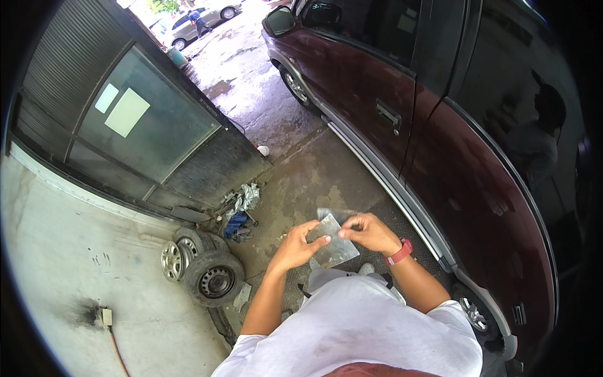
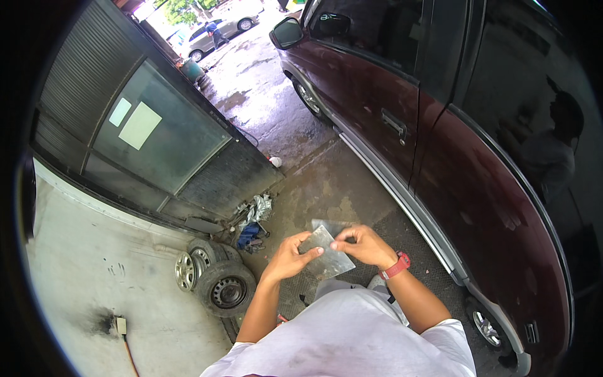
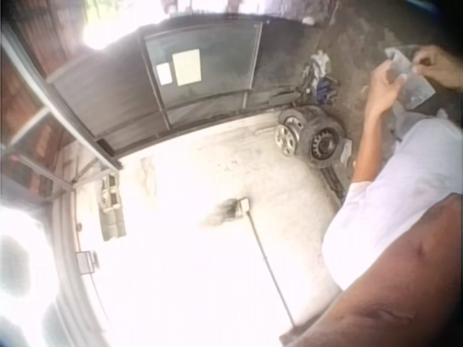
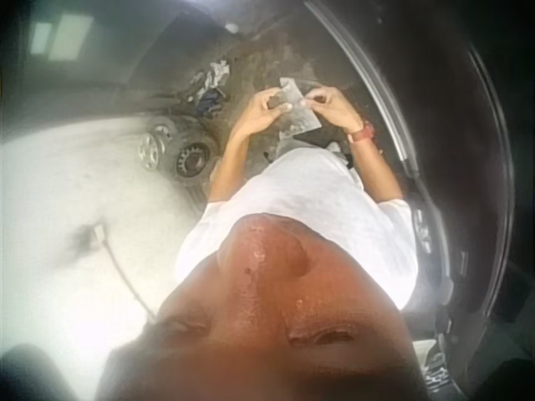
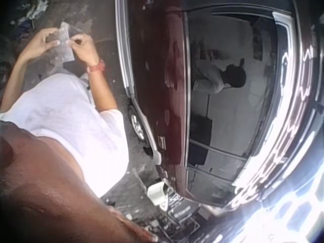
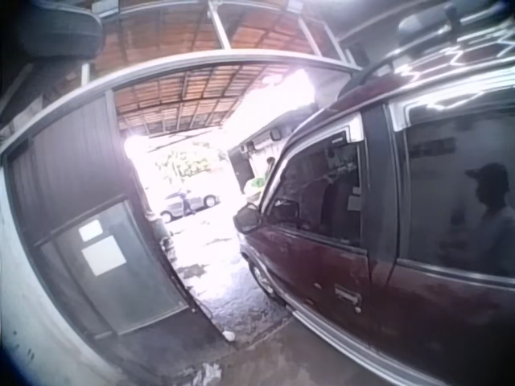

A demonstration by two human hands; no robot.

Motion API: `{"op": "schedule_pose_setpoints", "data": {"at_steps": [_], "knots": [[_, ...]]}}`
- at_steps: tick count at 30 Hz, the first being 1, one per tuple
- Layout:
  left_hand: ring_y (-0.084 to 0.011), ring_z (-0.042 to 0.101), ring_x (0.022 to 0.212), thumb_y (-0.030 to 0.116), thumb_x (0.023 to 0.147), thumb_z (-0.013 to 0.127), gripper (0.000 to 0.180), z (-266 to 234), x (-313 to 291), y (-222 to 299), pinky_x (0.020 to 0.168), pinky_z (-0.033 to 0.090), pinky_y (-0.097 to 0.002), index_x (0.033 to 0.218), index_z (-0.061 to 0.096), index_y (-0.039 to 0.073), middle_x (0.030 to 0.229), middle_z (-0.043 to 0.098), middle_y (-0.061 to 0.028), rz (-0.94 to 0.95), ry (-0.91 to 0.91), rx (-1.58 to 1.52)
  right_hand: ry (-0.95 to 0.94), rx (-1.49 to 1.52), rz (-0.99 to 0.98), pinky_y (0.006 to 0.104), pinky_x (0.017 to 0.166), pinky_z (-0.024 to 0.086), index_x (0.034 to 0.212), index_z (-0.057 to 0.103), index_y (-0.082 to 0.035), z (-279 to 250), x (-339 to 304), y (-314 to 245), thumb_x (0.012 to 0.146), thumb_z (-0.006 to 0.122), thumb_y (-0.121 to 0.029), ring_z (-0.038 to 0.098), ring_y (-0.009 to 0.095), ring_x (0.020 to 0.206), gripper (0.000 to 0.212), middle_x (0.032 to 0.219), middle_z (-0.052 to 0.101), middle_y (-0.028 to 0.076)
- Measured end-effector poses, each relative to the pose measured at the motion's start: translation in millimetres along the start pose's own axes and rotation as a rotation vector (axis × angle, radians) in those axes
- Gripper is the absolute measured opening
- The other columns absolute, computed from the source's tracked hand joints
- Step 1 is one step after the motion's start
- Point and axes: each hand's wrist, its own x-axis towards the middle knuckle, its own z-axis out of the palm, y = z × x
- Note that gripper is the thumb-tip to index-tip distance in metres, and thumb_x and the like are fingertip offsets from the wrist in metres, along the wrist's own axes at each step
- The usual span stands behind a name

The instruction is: The person sands the wheel arch and side panel of a maroon SUV using sandpaper. They switch between two pieces of sandpaper and work on the curved fender area and the lower side panel.

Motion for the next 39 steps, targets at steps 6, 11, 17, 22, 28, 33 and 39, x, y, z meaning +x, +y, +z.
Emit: {"op": "schedule_pose_setpoints", "data": {"at_steps": [6, 11, 17, 22, 28, 33, 39], "knots": [[-0.0149, 0.071, 0.1, 0.01, 0.099, 0.074, 0.03, -32.8, 4.1, -32.1, 0.091, 0.058, -0.0354, 0.127, 0.065, 0.002, 0.11, 0.076, -0.0067, 0.016, 0.589, -0.634, 0.142, -0.013, 0.071, 0.0338, 0.079, 0.052, 0.093, 0.077, -0.002, -18.1, -20.6, 12.2, 0.097, 0.077, -0.017, 0.064, 0.013, 0.081, 0.016, 0.088, 0.074, 0.004], [-0.0209, 0.06, 0.124, 0.013, 0.102, 0.071, 0.041, -3.0, 3.8, -34.5, 0.111, 0.045, -0.0393, 0.137, 0.051, 0.003, 0.13, 0.066, -0.0117, -0.134, 0.32, -0.396, 0.406, 0.51, 0.02, 0.029, 0.088, 0.056, 0.125, 0.066, -0.005, -1.3, -11.5, 5.7, 0.098, 0.072, -0.001, 0.069, 0.014, 0.097, 0.027, 0.109, 0.074, 0.007], [-0.0204, 0.053, 0.135, 0.026, 0.11, 0.064, 0.046, 42.3, 5.0, -17.1, 0.113, 0.043, -0.0395, 0.148, 0.053, 0.003, 0.141, 0.062, -0.0101, -0.057, -0.008, -0.532, 0.874, 0.538, 0.043, 0.0303, 0.088, 0.056, 0.122, 0.064, -0.002, -5.5, 12.2, 48.4, 0.099, 0.074, -0.009, 0.069, 0.014, 0.096, 0.026, 0.107, 0.073, 0.01], [-0.0211, 0.059, 0.13, 0.034, 0.111, 0.062, 0.049, 49.1, 3.8, -47.2, 0.111, 0.046, -0.0391, 0.146, 0.058, 0.0, 0.138, 0.068, -0.0111, -0.196, -0.245, -0.355, 0.423, 0.036, -0.045, 0.0341, 0.086, 0.057, 0.112, 0.065, -0.002, 7.1, 0.7, 34.5, 0.095, 0.077, -0.012, 0.068, 0.015, 0.093, 0.022, 0.104, 0.073, 0.006], [-0.0217, 0.061, 0.128, 0.035, 0.11, 0.063, 0.05, 38.0, 1.7, -31.5, 0.109, 0.047, -0.0393, 0.143, 0.06, -0.003, 0.135, 0.07, -0.0122, -0.187, -0.187, -0.379, 0.487, 0.142, -0.008, 0.0345, 0.087, 0.057, 0.113, 0.065, -0.003, -13.5, 9.5, 28.4, 0.096, 0.077, -0.013, 0.069, 0.015, 0.096, 0.023, 0.102, 0.074, 0.007], [-0.0213, 0.064, 0.124, 0.028, 0.106, 0.069, 0.045, 36.2, -1.2, -38.4, 0.108, 0.049, -0.0385, 0.139, 0.062, -0.003, 0.131, 0.072, -0.013, -0.243, -0.149, -0.318, 0.469, -0.022, -0.077, 0.0322, 0.086, 0.055, 0.11, 0.068, -0.003, -26.9, 15.6, 18.8, 0.095, 0.079, -0.013, 0.066, 0.013, 0.094, 0.021, 0.1, 0.073, 0.006], [-0.0191, 0.071, 0.103, 0.017, 0.098, 0.076, 0.031, 11.1, -5.8, -59.1, 0.093, 0.055, -0.036, 0.121, 0.072, -0.004, 0.115, 0.077, -0.0124, -0.189, 0.346, -0.638, 0.024, 0.395, 0.046, 0.0333, 0.092, 0.058, 0.121, 0.074, -0.001, -53.1, -1.9, 16.8, 0.097, 0.081, -0.016, 0.071, 0.01, 0.097, 0.029, 0.109, 0.078, 0.002]]}}
